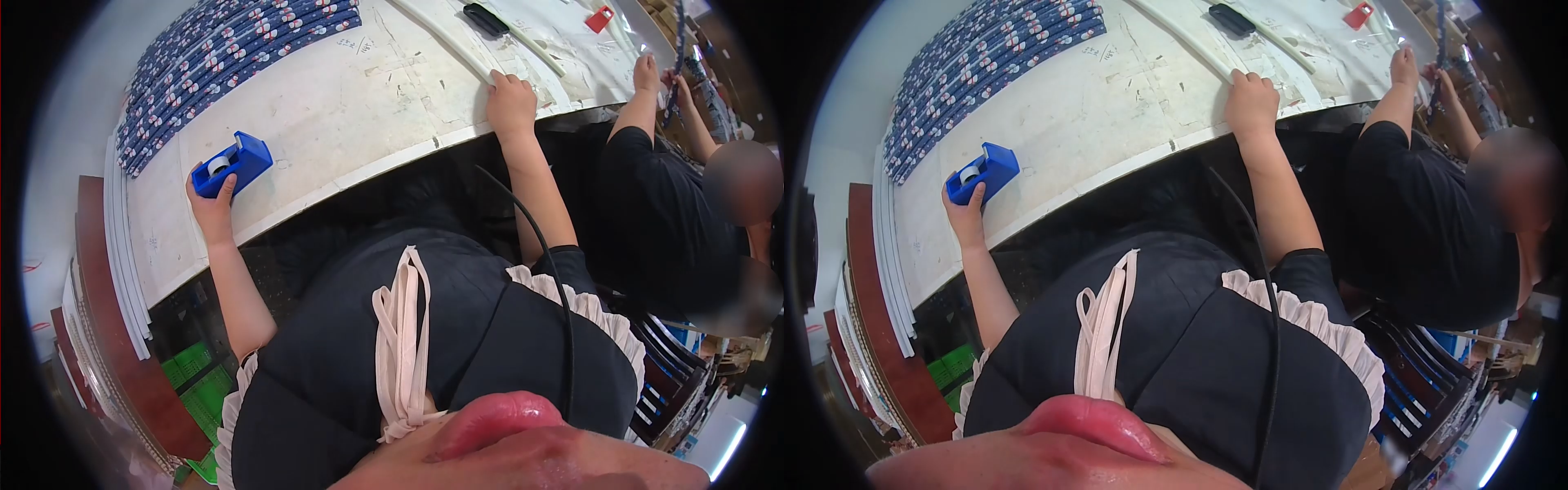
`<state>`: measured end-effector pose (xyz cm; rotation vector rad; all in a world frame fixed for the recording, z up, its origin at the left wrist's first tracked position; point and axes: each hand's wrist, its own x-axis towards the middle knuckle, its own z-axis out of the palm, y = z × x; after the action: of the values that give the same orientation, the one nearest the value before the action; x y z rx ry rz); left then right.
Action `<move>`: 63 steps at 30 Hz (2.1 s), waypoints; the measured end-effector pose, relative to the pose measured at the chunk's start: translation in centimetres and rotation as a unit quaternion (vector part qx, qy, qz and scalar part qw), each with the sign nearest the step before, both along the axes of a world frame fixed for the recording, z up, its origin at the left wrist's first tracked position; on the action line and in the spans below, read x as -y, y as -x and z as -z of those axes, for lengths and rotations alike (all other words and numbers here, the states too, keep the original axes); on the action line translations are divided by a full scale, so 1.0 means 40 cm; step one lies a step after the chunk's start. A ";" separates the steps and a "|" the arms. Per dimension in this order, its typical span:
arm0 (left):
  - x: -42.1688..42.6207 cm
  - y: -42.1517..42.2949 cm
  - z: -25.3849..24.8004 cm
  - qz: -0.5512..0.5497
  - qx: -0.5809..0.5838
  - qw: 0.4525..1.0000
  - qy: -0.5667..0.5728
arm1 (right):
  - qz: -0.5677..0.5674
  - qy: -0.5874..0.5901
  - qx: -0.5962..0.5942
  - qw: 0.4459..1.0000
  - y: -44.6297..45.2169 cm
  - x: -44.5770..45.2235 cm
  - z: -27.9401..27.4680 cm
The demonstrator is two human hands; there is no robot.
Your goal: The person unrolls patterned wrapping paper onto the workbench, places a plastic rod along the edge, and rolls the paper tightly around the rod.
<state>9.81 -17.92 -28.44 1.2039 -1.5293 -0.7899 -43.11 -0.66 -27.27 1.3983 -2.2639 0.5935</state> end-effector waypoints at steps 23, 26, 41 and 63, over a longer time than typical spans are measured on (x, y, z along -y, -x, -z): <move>-0.018 0.007 -0.034 -0.007 0.028 1.000 0.009 | -0.310 -0.088 0.463 0.826 -0.184 -0.363 0.145; -0.021 0.009 -0.040 -0.016 0.049 0.999 0.014 | -0.340 -0.150 0.412 0.832 -0.152 -0.400 0.171; -0.009 0.003 -0.018 -0.015 0.045 0.999 0.013 | -0.060 -0.167 0.567 0.804 -0.155 -0.528 0.420; -0.024 0.010 -0.039 -0.020 0.057 0.998 0.010 | -0.014 -0.279 0.462 0.842 -0.162 -0.642 0.352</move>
<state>9.43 -16.97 -26.90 1.2793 -1.5962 -0.6883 -36.64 25.00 -41.36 1.6098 -3.4079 0.7687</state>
